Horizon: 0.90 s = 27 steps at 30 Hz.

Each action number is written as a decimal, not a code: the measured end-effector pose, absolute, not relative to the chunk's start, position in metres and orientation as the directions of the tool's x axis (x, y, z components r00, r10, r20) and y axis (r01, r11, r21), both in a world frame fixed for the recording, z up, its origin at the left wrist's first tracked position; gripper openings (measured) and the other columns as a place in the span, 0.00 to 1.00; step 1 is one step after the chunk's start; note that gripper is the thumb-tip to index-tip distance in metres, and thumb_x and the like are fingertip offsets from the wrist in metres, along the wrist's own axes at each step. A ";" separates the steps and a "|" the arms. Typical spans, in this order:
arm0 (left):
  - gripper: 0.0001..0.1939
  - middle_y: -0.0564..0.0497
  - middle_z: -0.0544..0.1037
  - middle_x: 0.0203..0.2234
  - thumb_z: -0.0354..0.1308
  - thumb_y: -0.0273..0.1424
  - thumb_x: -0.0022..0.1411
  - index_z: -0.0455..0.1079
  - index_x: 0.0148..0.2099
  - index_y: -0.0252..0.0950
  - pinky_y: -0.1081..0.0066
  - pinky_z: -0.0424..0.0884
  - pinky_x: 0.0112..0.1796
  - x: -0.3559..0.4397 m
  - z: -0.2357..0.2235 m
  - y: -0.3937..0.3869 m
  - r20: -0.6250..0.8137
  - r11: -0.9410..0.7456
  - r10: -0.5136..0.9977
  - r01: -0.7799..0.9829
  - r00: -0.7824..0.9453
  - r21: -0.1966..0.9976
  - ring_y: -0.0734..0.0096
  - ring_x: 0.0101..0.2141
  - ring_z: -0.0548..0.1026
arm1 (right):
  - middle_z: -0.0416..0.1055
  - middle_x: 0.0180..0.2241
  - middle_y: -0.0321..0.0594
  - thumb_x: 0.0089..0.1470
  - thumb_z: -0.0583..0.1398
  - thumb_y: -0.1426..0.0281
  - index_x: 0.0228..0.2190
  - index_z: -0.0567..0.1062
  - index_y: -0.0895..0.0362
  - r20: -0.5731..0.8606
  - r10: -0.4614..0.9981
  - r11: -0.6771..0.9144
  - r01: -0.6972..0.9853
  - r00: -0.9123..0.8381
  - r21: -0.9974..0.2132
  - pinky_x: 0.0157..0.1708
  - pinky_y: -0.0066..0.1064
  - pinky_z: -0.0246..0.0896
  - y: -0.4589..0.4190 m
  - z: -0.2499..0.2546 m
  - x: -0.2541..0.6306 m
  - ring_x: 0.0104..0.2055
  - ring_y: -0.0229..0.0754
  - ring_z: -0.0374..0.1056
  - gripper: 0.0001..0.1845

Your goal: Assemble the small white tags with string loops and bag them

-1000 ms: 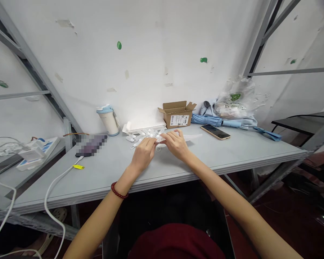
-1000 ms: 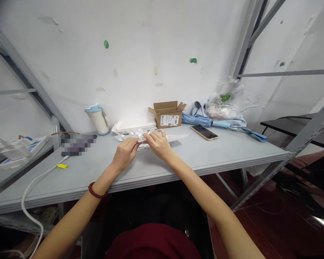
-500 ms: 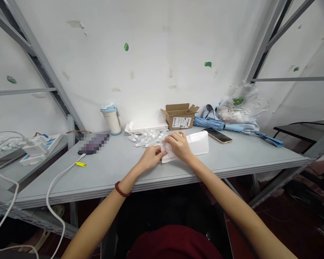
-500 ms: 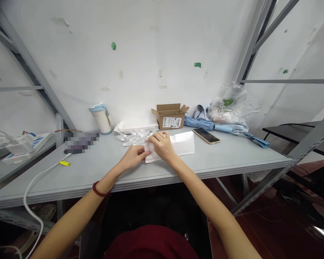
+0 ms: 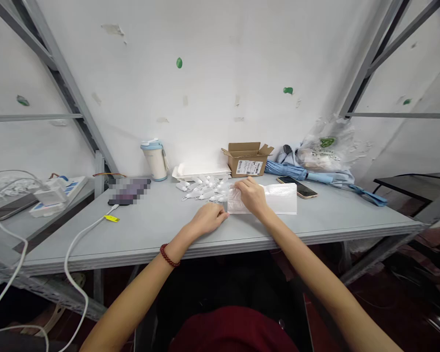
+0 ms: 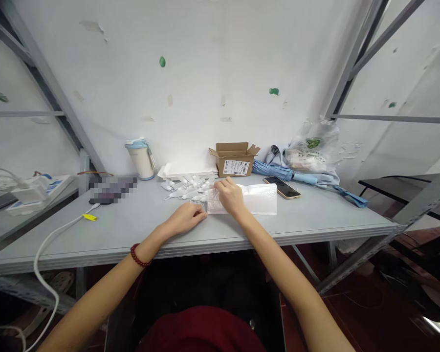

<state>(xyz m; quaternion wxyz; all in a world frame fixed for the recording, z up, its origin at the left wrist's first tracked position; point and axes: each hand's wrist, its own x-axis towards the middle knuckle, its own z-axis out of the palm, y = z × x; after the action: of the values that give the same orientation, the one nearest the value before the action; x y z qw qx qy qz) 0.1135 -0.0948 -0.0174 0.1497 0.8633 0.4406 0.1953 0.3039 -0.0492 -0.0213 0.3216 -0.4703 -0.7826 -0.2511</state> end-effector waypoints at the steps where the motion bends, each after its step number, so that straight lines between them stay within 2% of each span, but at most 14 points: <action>1: 0.17 0.51 0.70 0.19 0.49 0.35 0.61 0.59 0.21 0.37 0.70 0.52 0.25 0.113 -0.017 -0.095 0.195 -0.563 0.822 0.712 0.535 0.419 0.69 0.22 0.65 | 0.74 0.32 0.45 0.56 0.50 0.81 0.33 0.76 0.58 0.695 0.643 0.372 0.924 -0.321 0.082 0.31 0.31 0.51 -0.043 -0.016 0.308 0.36 0.43 0.63 0.16; 3: 0.16 0.51 0.70 0.19 0.49 0.34 0.62 0.59 0.21 0.37 0.70 0.53 0.26 0.113 -0.017 -0.096 0.182 -0.559 0.825 0.727 0.535 0.399 0.68 0.23 0.66 | 0.74 0.33 0.47 0.55 0.50 0.81 0.35 0.76 0.60 0.577 0.766 0.275 0.956 -0.283 0.104 0.30 0.31 0.49 -0.024 -0.001 0.316 0.35 0.44 0.65 0.15; 7: 0.15 0.49 0.72 0.21 0.49 0.34 0.62 0.60 0.23 0.37 0.70 0.53 0.26 0.113 -0.016 -0.096 0.162 -0.543 0.836 0.749 0.524 0.380 0.67 0.25 0.68 | 0.75 0.35 0.52 0.54 0.50 0.81 0.36 0.76 0.62 0.355 0.884 0.269 0.953 -0.303 0.141 0.32 0.31 0.48 0.024 0.029 0.330 0.36 0.45 0.67 0.15; 15: 0.13 0.49 0.74 0.23 0.48 0.34 0.62 0.64 0.26 0.36 0.70 0.54 0.26 0.113 -0.017 -0.097 0.156 -0.545 0.836 0.762 0.526 0.349 0.66 0.27 0.69 | 0.75 0.37 0.53 0.52 0.53 0.82 0.34 0.78 0.62 0.252 0.937 0.225 0.969 -0.243 0.099 0.35 0.29 0.54 0.069 0.024 0.320 0.39 0.46 0.69 0.14; 21: 0.14 0.48 0.75 0.24 0.48 0.35 0.63 0.66 0.27 0.36 0.69 0.54 0.26 0.115 -0.020 -0.095 0.171 -0.567 0.823 0.776 0.541 0.277 0.64 0.27 0.70 | 0.76 0.40 0.50 0.55 0.54 0.79 0.38 0.78 0.60 0.185 0.960 0.207 0.977 -0.212 0.045 0.37 0.27 0.58 0.079 0.002 0.307 0.42 0.44 0.69 0.14; 27: 0.14 0.47 0.75 0.25 0.48 0.34 0.64 0.67 0.28 0.35 0.69 0.54 0.26 0.116 -0.020 -0.095 0.164 -0.564 0.826 0.794 0.540 0.226 0.63 0.27 0.72 | 0.75 0.40 0.50 0.53 0.56 0.78 0.39 0.78 0.61 0.164 0.969 0.180 0.983 -0.183 0.035 0.38 0.27 0.59 0.079 -0.004 0.297 0.43 0.44 0.69 0.13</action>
<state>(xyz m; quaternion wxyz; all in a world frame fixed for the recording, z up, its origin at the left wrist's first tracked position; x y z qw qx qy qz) 0.1164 -0.0951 -0.0197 0.0622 0.8752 0.4629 0.1264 0.2971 0.0793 -0.0044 0.0521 -0.6370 -0.7662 -0.0663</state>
